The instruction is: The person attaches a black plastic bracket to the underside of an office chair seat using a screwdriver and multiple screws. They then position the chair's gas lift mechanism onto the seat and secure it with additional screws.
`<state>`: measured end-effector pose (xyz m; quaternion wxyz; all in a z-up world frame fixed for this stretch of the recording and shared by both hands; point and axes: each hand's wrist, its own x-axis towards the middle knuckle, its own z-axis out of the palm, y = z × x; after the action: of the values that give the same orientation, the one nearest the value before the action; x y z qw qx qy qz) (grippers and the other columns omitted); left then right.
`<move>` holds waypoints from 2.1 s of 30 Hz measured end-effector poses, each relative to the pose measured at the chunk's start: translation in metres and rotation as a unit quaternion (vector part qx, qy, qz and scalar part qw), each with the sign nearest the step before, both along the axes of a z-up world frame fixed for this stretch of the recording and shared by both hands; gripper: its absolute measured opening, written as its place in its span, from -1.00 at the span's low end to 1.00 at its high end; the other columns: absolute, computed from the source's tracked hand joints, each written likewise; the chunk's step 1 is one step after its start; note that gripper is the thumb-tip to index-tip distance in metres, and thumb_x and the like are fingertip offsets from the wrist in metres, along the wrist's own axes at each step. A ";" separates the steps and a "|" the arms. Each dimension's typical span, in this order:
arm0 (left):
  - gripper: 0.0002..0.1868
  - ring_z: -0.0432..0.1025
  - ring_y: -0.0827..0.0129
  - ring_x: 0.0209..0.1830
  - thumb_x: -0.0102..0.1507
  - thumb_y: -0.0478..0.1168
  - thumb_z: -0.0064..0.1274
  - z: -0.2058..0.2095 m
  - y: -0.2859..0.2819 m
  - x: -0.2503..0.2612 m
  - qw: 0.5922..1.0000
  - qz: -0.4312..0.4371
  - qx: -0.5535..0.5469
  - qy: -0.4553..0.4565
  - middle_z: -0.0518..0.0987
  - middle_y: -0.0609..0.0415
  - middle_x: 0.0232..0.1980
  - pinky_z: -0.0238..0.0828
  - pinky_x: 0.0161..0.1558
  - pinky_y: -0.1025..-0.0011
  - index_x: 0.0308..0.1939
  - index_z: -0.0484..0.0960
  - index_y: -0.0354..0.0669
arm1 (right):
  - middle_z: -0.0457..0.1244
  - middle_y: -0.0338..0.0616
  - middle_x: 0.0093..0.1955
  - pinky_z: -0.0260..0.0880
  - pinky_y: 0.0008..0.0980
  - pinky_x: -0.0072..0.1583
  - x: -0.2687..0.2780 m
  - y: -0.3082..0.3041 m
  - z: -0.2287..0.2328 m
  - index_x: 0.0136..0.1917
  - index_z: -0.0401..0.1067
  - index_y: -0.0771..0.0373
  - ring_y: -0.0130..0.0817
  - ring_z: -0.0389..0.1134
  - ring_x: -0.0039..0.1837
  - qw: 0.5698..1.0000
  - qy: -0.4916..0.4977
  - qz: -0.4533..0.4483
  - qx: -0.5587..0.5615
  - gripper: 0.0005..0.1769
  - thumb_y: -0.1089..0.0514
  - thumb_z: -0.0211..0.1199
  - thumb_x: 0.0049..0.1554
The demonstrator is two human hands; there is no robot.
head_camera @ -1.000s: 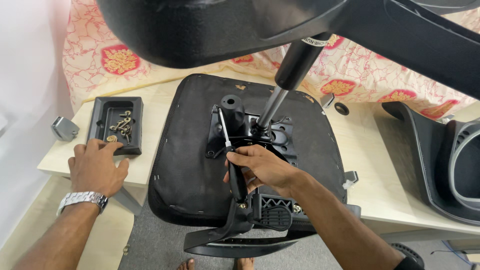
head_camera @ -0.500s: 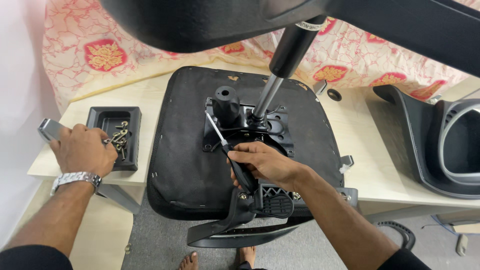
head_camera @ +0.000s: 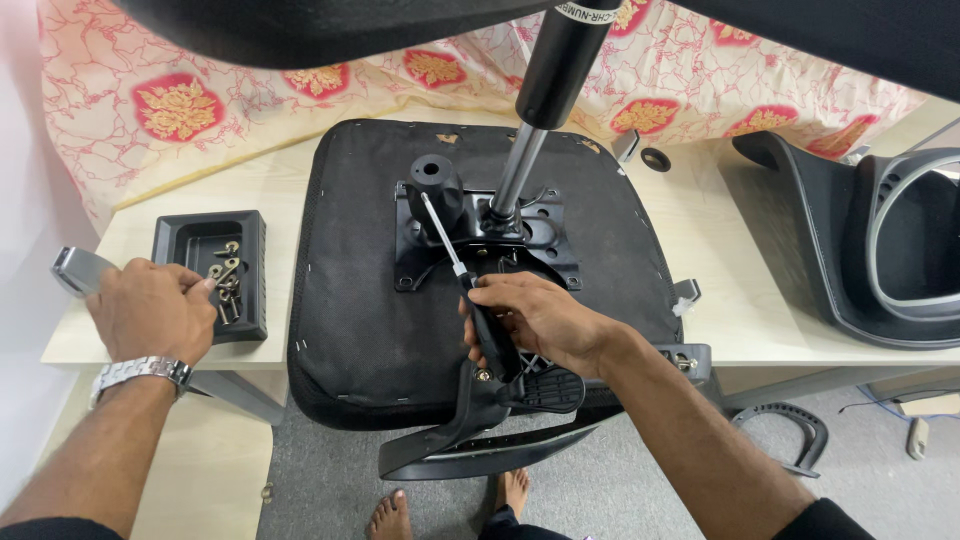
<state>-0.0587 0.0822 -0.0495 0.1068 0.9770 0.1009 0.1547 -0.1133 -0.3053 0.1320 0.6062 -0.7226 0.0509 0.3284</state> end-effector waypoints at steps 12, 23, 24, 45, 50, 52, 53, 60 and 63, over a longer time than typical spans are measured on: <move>-0.89 0.46 0.48 -0.26 0.28 -0.30 0.18 0.078 -0.070 -0.068 0.800 0.012 -0.599 -0.029 0.70 0.04 -0.14 0.38 -0.23 0.47 -0.12 0.69 -0.14 | 0.11 -0.37 -0.45 0.18 -0.54 -0.37 0.009 -0.024 -0.006 -0.24 0.34 0.14 -0.59 0.16 -0.45 0.999 -0.019 0.029 0.035 -0.73 0.04 0.31 0.21; -0.83 0.48 0.52 -0.41 0.25 -0.19 0.17 0.133 -0.199 -0.072 0.722 -0.188 -0.653 0.127 0.60 0.14 -0.42 0.42 -0.32 0.52 -0.36 0.60 -0.19 | 0.39 -0.28 -0.39 0.11 -0.58 -0.52 0.001 -0.029 -0.004 -0.02 0.60 0.31 -0.65 0.13 -0.57 0.986 -0.164 0.000 0.016 -0.67 0.07 0.42 0.00; -0.81 0.46 0.53 -0.42 0.25 -0.17 0.17 0.136 -0.211 -0.071 0.724 -0.190 -0.650 0.135 0.59 0.15 -0.44 0.40 -0.33 0.52 -0.37 0.59 -0.19 | 0.39 -0.28 -0.40 0.12 -0.57 -0.52 0.000 -0.031 -0.005 -0.02 0.60 0.34 -0.64 0.13 -0.58 0.984 -0.176 -0.004 0.012 -0.65 0.06 0.41 0.01; -0.68 0.54 0.21 -0.42 0.25 -0.04 0.14 0.101 -0.257 -0.026 0.953 -0.111 -0.277 0.047 0.62 0.01 -0.43 0.46 -0.25 0.24 -0.42 0.66 -0.25 | 0.44 -0.07 -0.23 0.16 -0.49 -0.43 0.034 -0.145 -0.036 -0.11 0.57 0.33 -0.54 0.13 -0.49 0.951 -0.087 -0.222 -0.197 -0.77 0.10 0.33 0.13; -0.60 0.37 0.20 -0.51 0.27 -0.08 0.08 0.074 -0.232 -0.035 0.972 -0.175 -0.152 -0.019 0.55 0.05 -0.61 0.31 -0.27 0.19 -0.61 0.58 -0.20 | 0.43 -0.06 -0.24 0.18 -0.43 -0.40 0.043 -0.144 -0.051 -0.11 0.56 0.34 -0.48 0.18 -0.46 0.953 -0.088 -0.200 -0.208 -0.78 0.12 0.36 0.12; -0.61 0.31 0.22 -0.55 0.26 -0.11 0.06 0.068 -0.232 -0.037 0.970 -0.193 -0.133 -0.061 0.51 0.07 -0.64 0.24 -0.31 0.18 -0.63 0.54 -0.19 | 0.45 -0.08 -0.25 0.27 -0.41 -0.31 0.048 -0.143 -0.052 -0.13 0.59 0.33 -0.48 0.28 -0.39 0.948 -0.119 -0.167 -0.244 -0.80 0.12 0.39 0.09; -0.60 0.31 0.23 -0.56 0.27 -0.10 0.05 0.067 -0.233 -0.036 0.974 -0.183 -0.127 -0.047 0.51 0.07 -0.64 0.24 -0.31 0.19 -0.64 0.54 -0.18 | 0.47 -0.10 -0.25 0.35 -0.43 -0.25 0.049 -0.142 -0.052 -0.15 0.62 0.30 -0.51 0.36 -0.34 0.939 -0.149 -0.143 -0.276 -0.81 0.12 0.40 0.07; -0.59 0.32 0.24 -0.56 0.28 -0.07 0.05 0.070 -0.237 -0.034 0.981 -0.158 -0.108 -0.013 0.51 0.08 -0.64 0.24 -0.31 0.22 -0.63 0.55 -0.16 | 0.43 0.03 -0.33 0.42 -0.17 -0.16 0.056 -0.129 -0.035 -0.11 0.62 0.27 -0.23 0.45 -0.29 0.881 -0.179 -0.050 -0.434 -0.70 -0.03 0.39 0.08; -0.59 0.34 0.24 -0.55 0.27 -0.07 0.05 0.071 -0.237 -0.034 0.981 -0.156 -0.111 -0.017 0.51 0.08 -0.64 0.25 -0.30 0.21 -0.64 0.55 -0.17 | 0.41 0.04 -0.34 0.42 -0.16 -0.15 0.056 -0.123 -0.029 -0.10 0.62 0.27 -0.18 0.45 -0.30 0.867 -0.220 -0.037 -0.445 -0.65 -0.06 0.42 0.03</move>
<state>-0.0928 -0.1547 0.0215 0.2388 0.9600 -0.0379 0.1410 -0.0574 -0.4284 0.1026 0.2269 -0.9670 0.0833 0.0806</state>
